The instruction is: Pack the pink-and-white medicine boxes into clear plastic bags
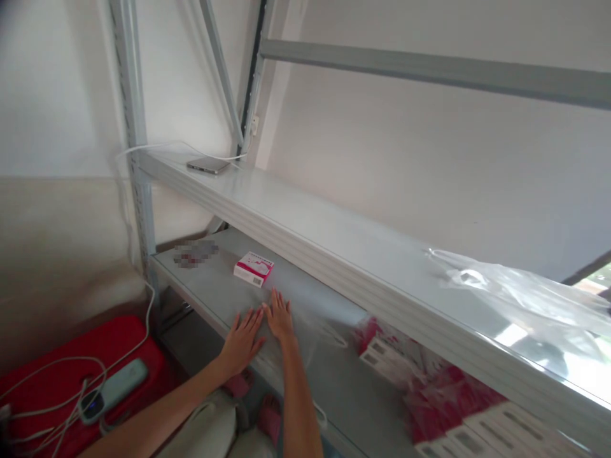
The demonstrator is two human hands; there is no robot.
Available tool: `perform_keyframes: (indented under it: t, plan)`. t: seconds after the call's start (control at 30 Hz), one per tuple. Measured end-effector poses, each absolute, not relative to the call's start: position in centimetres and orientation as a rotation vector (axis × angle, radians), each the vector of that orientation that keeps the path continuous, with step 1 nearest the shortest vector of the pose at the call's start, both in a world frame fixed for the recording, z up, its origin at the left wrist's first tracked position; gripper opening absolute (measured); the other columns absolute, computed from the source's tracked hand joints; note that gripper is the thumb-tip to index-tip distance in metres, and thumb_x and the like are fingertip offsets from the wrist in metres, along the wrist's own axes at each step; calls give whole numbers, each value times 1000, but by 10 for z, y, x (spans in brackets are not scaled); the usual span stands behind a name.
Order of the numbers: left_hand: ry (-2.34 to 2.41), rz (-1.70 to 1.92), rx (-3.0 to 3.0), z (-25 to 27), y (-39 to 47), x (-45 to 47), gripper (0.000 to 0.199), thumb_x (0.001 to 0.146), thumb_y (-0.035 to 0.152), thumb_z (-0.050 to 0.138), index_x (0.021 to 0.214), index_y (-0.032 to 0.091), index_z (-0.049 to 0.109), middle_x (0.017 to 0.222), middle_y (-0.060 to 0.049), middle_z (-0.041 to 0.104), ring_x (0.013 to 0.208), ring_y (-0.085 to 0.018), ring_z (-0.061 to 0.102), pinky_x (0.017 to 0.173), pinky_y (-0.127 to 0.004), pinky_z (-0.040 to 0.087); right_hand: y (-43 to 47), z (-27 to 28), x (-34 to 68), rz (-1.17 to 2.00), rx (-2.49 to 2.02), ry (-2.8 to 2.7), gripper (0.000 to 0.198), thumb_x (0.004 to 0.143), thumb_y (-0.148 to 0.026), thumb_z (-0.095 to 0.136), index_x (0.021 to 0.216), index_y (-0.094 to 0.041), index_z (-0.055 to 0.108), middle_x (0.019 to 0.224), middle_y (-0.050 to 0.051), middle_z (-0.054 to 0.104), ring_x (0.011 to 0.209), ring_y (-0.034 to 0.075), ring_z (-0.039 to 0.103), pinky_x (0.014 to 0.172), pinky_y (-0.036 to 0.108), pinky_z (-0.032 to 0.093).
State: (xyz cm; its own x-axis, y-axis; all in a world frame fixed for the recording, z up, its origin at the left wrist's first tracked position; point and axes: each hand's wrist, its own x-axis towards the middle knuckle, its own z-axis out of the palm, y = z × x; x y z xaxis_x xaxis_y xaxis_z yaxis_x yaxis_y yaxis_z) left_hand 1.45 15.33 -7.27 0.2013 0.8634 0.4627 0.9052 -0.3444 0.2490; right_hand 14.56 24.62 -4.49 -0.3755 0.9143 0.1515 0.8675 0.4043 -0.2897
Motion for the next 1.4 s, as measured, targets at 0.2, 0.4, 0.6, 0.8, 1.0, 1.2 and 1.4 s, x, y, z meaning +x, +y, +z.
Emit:
perform_keyframes:
  t: [0.2,0.4,0.6,0.8,1.0,1.2,1.4]
  plan:
    - [-1870,-822,-2343,-66,147,17,60,93,41,40,147,16,33,148,-14,36,138,-31,31,112,-57,23,271,-44,176,207,-1810,-2300,57,98,-46,22,150,-23,18,155,6,22,144,23,15,114,57,11]
    - [-1887,-906,-2327,-64,145,6,47,96,40,36,137,23,48,143,-9,45,134,-30,38,112,-59,22,273,-48,184,57,-1804,-2298,55,98,-43,19,149,-22,23,154,8,25,144,22,15,113,59,8]
    - [-1673,-979,-2454,-41,187,33,47,96,20,26,140,14,43,150,-12,33,141,-26,24,116,-53,18,257,-42,177,-78,-1665,-2126,53,98,-34,14,148,-20,26,152,8,31,144,20,15,114,55,6]
    - [-1885,-861,-2607,-49,226,62,60,98,48,26,144,11,35,147,-16,37,139,-28,29,115,-48,21,227,-49,204,14,-1943,-2041,56,97,-35,18,148,-14,27,154,12,26,144,25,15,113,56,14]
    - [-1962,-853,-2564,-59,230,57,66,96,55,23,148,14,30,150,-13,32,142,-30,21,116,-51,14,205,-58,250,11,-2203,-1964,58,96,-41,21,146,-15,32,153,13,27,142,28,22,110,60,17]
    - [-1976,-803,-2572,-60,231,58,68,96,58,19,147,15,31,152,-11,30,143,-27,19,117,-47,15,183,-51,277,-127,-2269,-1749,57,95,-46,23,139,-18,46,144,18,43,134,35,37,102,69,21]
    - [-1950,-804,-2529,-63,228,59,68,96,59,17,146,16,35,151,-11,32,142,-27,22,115,-48,18,115,-33,273,-519,-2053,-1611,60,94,-46,25,140,-12,44,129,26,55,126,41,43,94,76,24]
